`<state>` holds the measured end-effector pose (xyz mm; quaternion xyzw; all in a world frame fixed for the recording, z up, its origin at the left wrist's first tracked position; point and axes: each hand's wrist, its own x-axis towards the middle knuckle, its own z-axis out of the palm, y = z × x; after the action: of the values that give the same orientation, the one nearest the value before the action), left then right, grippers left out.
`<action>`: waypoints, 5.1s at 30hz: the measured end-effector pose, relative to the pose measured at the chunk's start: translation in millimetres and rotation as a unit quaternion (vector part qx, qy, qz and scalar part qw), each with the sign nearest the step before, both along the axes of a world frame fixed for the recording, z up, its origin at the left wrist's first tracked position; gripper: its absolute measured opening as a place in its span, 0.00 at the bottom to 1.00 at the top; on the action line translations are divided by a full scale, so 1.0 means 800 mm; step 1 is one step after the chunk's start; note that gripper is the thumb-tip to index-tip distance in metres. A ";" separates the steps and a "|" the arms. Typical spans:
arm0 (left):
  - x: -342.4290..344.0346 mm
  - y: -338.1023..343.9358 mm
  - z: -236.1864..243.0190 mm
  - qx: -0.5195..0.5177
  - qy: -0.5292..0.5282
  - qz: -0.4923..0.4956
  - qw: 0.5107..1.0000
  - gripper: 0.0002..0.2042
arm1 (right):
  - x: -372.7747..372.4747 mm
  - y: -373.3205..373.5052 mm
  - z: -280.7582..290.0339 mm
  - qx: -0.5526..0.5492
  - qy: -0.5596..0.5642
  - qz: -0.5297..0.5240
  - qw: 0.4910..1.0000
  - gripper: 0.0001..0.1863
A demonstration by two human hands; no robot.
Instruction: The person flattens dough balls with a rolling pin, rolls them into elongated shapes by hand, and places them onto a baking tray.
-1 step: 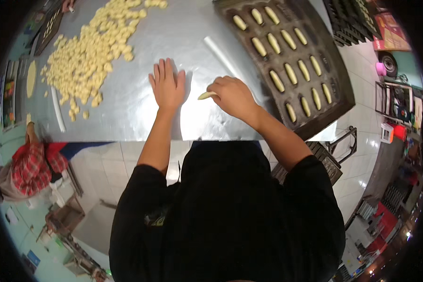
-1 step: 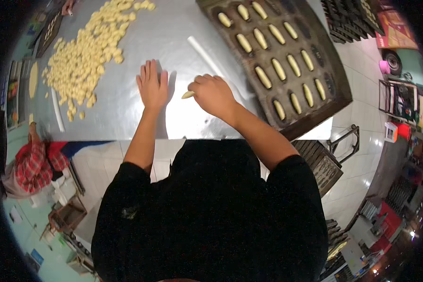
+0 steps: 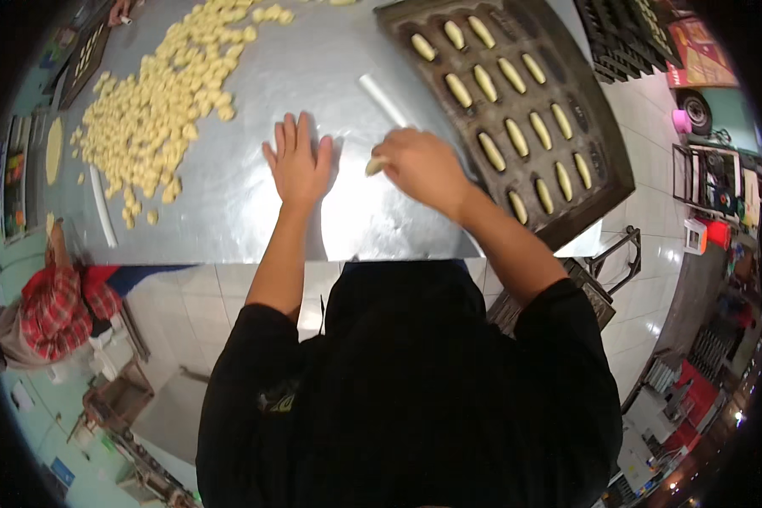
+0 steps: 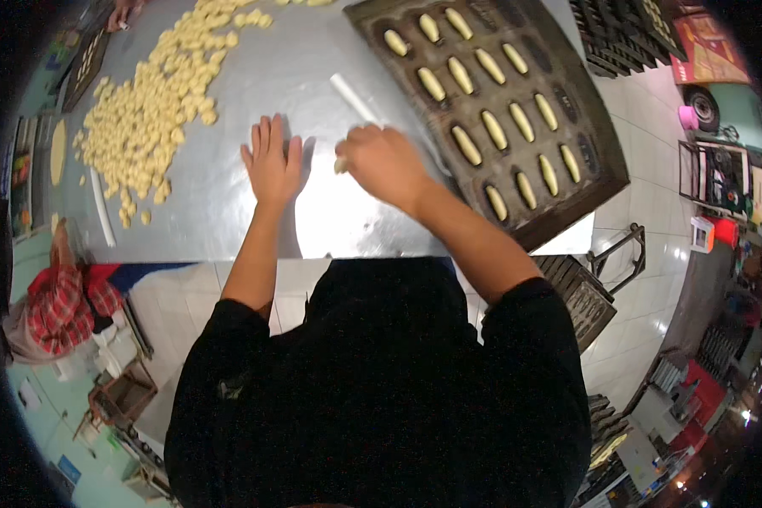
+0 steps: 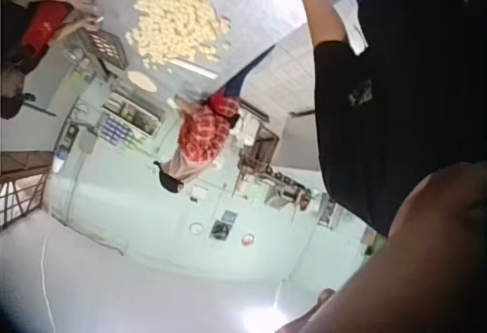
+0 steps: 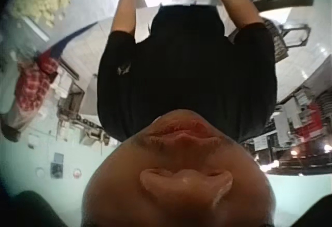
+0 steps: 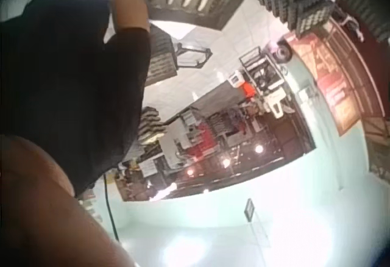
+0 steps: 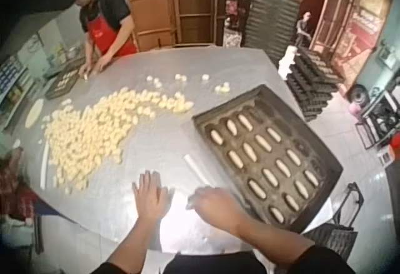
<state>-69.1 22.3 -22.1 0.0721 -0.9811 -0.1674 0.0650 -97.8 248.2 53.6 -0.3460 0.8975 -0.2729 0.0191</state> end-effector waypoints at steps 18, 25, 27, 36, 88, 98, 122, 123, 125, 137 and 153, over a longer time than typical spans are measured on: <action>-0.003 0.001 0.010 -0.046 -0.014 0.034 0.998 0.27 | -0.321 0.229 -0.076 -0.031 -0.023 -0.261 0.965 0.16; -0.003 0.002 0.014 -0.031 -0.003 0.027 0.999 0.27 | -0.338 0.229 -0.097 -0.090 0.039 -0.294 0.951 0.15; -0.004 0.002 0.015 -0.025 -0.002 0.019 1.000 0.27 | -0.333 0.225 -0.098 -0.003 0.041 -0.302 0.952 0.16; -0.064 -0.015 0.023 0.113 0.073 -0.017 0.991 0.10 | -0.026 0.036 0.013 -0.119 -0.162 -0.145 0.969 0.23; 0.213 0.008 0.021 0.179 0.063 -0.181 0.965 0.27 | 0.151 0.039 -0.070 0.037 0.029 -0.124 0.991 0.27; 0.019 0.036 -0.005 0.173 0.134 -0.165 0.962 0.07 | 0.049 -0.043 -0.094 -0.108 0.034 -0.188 0.976 0.12; 0.065 0.100 0.023 0.023 0.055 -0.142 0.988 0.41 | 0.214 -0.010 -0.056 0.202 -0.023 -0.013 0.979 0.41; 0.071 0.102 0.011 0.027 0.063 -0.145 0.987 0.41 | 0.221 -0.005 -0.054 0.165 -0.017 0.012 0.986 0.39; 0.088 0.101 0.004 0.023 -0.003 -0.159 0.987 0.42 | 0.223 0.024 -0.042 0.097 -0.064 0.070 0.991 0.33; 0.067 0.118 -0.008 -0.056 -0.011 -0.136 0.989 0.45 | 0.217 0.109 -0.009 -0.099 -0.260 0.027 0.960 0.19; -0.084 0.082 0.012 0.295 0.078 -0.052 0.951 0.29 | 0.115 0.010 -0.045 -0.075 -0.058 -0.101 0.990 0.14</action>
<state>-136.4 87.8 -12.3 0.0233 -0.8822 -0.4574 0.1088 -5.6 256.4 17.7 -0.2375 0.9022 -0.3596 0.0176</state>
